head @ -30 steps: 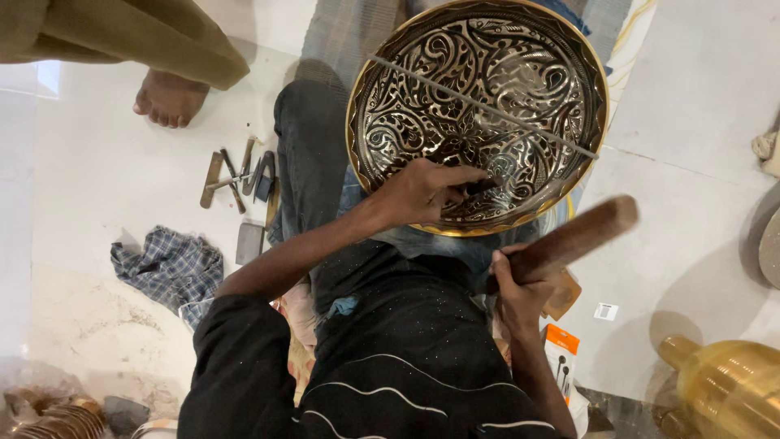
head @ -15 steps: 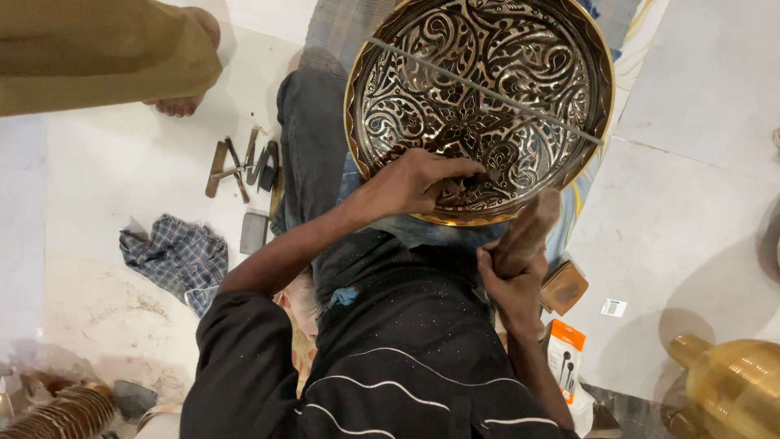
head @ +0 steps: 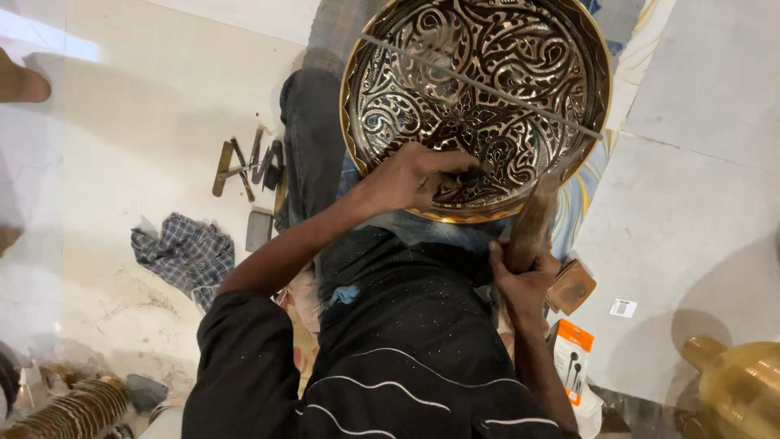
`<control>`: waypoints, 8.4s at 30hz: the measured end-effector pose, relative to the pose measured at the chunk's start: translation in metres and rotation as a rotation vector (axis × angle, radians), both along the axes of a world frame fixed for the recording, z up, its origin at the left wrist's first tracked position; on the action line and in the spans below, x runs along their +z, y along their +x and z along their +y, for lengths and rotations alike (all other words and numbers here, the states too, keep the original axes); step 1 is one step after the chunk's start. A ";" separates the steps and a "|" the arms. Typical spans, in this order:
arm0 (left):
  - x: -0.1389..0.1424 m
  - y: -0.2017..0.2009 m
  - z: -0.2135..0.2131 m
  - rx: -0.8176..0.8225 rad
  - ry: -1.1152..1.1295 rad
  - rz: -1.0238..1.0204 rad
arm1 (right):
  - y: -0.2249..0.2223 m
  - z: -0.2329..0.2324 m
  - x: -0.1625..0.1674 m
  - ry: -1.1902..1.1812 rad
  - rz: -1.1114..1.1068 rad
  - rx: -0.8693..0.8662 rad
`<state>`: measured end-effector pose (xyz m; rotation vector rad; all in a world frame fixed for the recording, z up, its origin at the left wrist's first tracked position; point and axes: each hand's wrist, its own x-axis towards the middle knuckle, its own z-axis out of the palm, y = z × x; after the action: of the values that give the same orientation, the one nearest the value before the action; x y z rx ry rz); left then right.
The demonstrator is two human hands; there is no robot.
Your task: The person sits on the floor with an ornate engraved brass tray on their lap and decorates it by hammering. They hold a small punch against the tray surface with one hand and strike it with a wooden mallet held in the other hand, repositioning the punch repeatedly across the pattern.
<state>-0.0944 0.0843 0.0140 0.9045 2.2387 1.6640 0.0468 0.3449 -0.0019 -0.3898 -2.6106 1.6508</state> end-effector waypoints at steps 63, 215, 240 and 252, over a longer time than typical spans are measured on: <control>-0.001 -0.017 0.002 -0.114 -0.071 0.258 | -0.024 0.043 0.019 -0.088 0.222 -0.050; -0.009 0.019 -0.001 0.081 -0.108 0.119 | -0.031 0.023 0.057 0.243 0.093 0.331; -0.008 0.020 -0.003 0.151 -0.191 0.124 | -0.074 0.031 0.102 0.533 -0.001 0.583; -0.022 0.024 -0.007 0.146 -0.145 0.120 | -0.074 0.024 0.103 0.312 -0.022 0.493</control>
<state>-0.0708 0.0775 -0.0081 0.8447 2.5233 1.5160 -0.0272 0.3685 0.1015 0.2702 -3.0849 1.2837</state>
